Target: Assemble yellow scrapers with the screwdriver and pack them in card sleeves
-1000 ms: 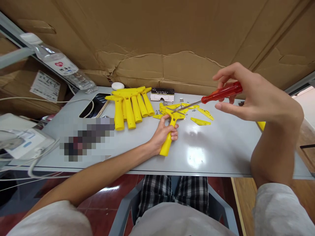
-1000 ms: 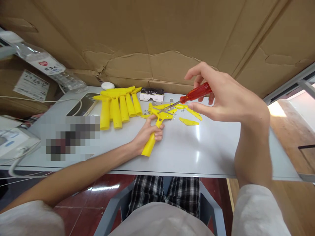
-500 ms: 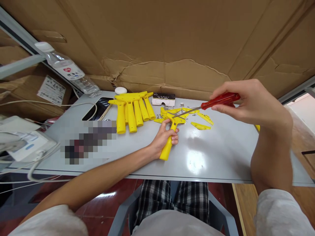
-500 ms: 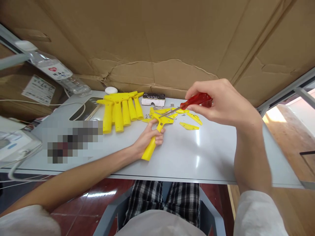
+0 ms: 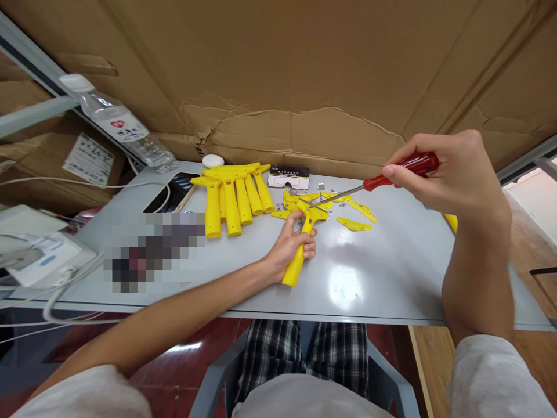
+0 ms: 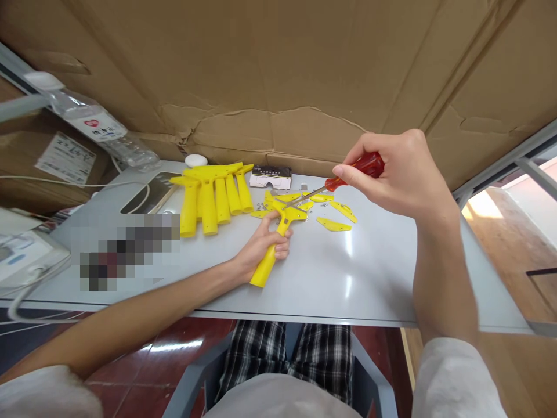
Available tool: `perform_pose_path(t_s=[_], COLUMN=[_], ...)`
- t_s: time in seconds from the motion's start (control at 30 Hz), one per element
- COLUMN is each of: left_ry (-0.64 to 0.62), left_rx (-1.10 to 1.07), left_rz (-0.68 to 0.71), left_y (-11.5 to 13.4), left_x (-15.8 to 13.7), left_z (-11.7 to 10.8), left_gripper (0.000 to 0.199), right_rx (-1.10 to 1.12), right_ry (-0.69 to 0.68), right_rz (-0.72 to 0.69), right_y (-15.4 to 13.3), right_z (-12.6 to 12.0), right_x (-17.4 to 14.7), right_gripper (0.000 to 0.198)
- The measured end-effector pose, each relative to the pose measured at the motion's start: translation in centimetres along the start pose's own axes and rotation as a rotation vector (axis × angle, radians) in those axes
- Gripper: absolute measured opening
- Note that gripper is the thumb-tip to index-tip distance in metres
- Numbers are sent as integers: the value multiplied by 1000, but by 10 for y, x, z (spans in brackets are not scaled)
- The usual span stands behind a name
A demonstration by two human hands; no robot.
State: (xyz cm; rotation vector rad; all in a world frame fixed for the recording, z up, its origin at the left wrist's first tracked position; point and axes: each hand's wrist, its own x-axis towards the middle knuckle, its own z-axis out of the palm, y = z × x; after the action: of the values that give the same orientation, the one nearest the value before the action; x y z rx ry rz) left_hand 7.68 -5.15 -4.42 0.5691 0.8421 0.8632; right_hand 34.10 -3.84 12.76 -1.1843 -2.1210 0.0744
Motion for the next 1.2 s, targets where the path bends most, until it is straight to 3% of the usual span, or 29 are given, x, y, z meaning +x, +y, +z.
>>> perform_pose_path(t_s=[0.27,0.5,0.73,1.0,1.2], left_ry=[7,-8,-5,3,-14], left_rx=[-11,-15,-17,-1,14], left_rz=[-1,5,3,7,2], left_y=[1,0,-1,1,0], left_x=[-1,0,-1,0,0], left_z=[2,0,0,1,0], left_gripper=[87,84,82,83,82], right_rx=[7,-49,-76,-15,-76], right_ry=[16,-48,-51,5,-2], right_rz=[-18,112,149,16,69], right_y=[1,-14,-15,-7,-10], right_z=[1,-2,3,5,2], right_x=[1,1,5,5,3], right_gripper=[21,22,27,29,24])
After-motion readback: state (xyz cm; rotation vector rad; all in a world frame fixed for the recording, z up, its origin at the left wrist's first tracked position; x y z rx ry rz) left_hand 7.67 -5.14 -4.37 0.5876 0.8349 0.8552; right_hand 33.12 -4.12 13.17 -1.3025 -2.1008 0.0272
